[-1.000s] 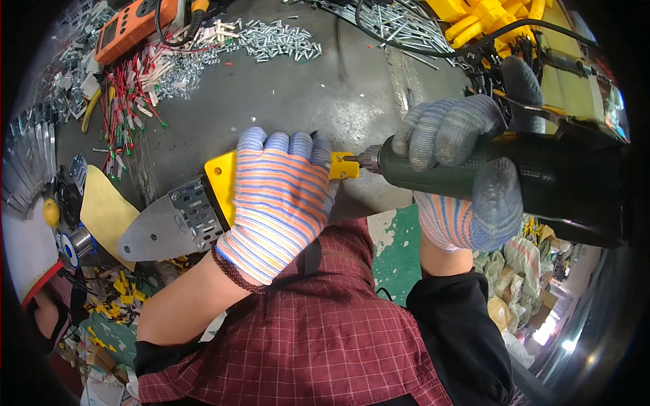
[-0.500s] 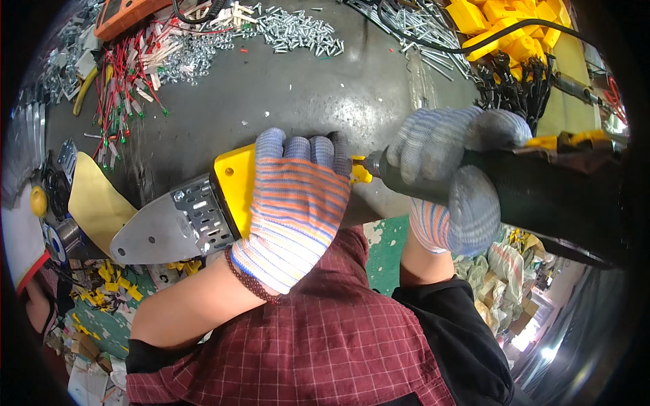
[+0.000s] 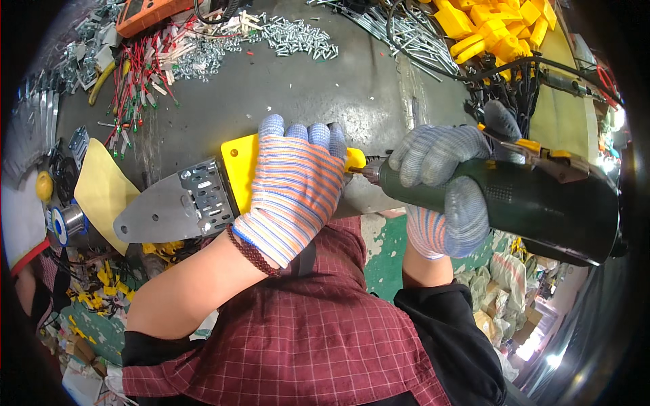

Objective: Assembling and soldering internal components of a handheld power tool.

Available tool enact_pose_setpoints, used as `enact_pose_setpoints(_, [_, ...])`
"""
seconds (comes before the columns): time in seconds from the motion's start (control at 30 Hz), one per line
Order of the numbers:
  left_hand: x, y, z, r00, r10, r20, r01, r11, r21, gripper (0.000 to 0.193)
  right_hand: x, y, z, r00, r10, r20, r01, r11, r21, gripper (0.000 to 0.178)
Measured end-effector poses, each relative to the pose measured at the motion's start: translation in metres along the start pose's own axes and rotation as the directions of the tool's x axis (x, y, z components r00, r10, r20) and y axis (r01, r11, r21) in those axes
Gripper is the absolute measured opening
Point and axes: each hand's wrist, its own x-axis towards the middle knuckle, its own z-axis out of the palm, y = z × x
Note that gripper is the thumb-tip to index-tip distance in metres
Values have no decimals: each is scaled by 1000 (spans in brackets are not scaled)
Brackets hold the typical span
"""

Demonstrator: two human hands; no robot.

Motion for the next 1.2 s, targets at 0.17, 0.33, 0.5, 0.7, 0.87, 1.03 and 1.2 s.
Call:
enact_pose_setpoints(0.17, [6,-3,-10,997,-17,82,23,997,-74,61,-1,-4,9,999,-32,22,33,997,-65,49])
enact_pose_setpoints(0.33, [12,-7,-8,999,-21,42,23,998,-56,62,9,-4,19,996,-61,67,69,991,-111,53])
enact_pose_setpoints(0.5, [12,-4,-16,982,-48,184,74,987,-139,64,9,-11,26,991,-90,94,105,980,-169,56])
enact_pose_setpoints(0.7, [13,-6,-13,988,-39,147,62,985,-160,49,-1,-8,3,986,169,-1,-163,948,-275,35])
enact_pose_setpoints(0.87, [12,-5,-10,995,-33,93,49,984,-174,38,-4,-3,-3,995,51,80,-32,976,-214,36])
enact_pose_setpoints(1.03, [15,-7,-13,978,-34,204,69,983,-168,61,-3,5,-4,999,-5,43,12,988,-152,33])
enact_pose_setpoints(1.2, [11,-6,-8,991,-37,130,57,987,-151,59,1,-4,10,998,52,-33,-57,984,-169,31])
